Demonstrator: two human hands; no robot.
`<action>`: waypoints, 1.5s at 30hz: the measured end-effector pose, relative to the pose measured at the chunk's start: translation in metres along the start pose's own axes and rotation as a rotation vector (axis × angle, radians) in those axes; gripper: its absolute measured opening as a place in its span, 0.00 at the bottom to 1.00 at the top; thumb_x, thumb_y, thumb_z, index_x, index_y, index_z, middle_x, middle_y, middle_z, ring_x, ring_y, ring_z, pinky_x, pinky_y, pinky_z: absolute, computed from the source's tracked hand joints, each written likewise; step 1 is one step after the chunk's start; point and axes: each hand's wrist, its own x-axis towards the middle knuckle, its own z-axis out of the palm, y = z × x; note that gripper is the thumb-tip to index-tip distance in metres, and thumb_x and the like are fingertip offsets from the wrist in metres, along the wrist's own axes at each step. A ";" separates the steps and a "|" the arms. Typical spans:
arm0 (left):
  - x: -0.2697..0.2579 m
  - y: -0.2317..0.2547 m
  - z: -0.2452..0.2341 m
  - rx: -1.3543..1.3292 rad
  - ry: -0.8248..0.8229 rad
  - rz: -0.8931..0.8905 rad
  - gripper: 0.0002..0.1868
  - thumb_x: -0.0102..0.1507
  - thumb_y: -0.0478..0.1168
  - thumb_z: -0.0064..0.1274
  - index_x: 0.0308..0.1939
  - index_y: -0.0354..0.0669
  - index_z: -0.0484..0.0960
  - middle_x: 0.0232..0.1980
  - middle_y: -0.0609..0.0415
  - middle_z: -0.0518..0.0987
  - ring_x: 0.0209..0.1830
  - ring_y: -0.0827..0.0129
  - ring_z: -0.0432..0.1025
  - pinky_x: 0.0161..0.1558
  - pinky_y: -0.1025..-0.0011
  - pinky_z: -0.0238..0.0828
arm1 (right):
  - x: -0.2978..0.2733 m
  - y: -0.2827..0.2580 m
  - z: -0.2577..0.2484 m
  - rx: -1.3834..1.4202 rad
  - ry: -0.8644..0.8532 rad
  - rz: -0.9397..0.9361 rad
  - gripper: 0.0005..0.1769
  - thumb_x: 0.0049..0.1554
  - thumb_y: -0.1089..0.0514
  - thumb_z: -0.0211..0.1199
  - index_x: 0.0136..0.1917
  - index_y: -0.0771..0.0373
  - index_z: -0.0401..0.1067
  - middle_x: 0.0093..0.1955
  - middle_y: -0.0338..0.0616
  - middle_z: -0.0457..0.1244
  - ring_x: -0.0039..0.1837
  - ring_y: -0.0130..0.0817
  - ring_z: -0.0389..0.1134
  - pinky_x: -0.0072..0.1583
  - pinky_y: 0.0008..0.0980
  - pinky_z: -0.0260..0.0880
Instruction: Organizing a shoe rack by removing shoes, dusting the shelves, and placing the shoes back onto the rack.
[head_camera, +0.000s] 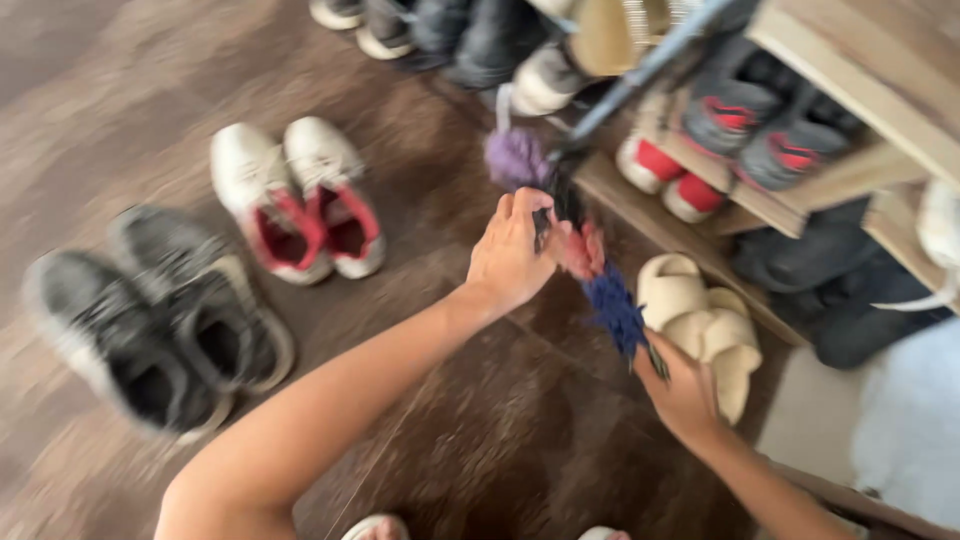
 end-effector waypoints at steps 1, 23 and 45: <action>-0.003 -0.017 -0.005 0.107 0.031 0.028 0.22 0.65 0.52 0.55 0.59 0.49 0.69 0.56 0.43 0.74 0.58 0.49 0.71 0.56 0.56 0.70 | 0.016 -0.007 0.007 0.011 -0.088 0.084 0.17 0.58 0.58 0.65 0.59 0.67 0.76 0.44 0.61 0.70 0.45 0.49 0.76 0.45 0.41 0.74; -0.050 -0.272 -0.089 0.657 -0.043 -0.697 0.26 0.67 0.38 0.49 0.68 0.44 0.61 0.68 -0.03 0.48 0.52 0.32 0.78 0.52 0.58 0.79 | 0.147 -0.192 0.242 0.040 -0.495 -0.455 0.39 0.51 0.56 0.71 0.74 0.52 0.63 0.75 0.69 0.50 0.63 0.69 0.64 0.61 0.52 0.68; -0.094 -0.209 -0.084 0.353 -0.041 -0.448 0.27 0.61 0.34 0.56 0.60 0.46 0.60 0.67 0.05 0.47 0.42 0.29 0.75 0.46 0.53 0.77 | 0.127 -0.154 0.254 0.344 -0.401 -0.278 0.13 0.53 0.67 0.67 0.52 0.66 0.70 0.52 0.57 0.67 0.52 0.58 0.71 0.48 0.46 0.70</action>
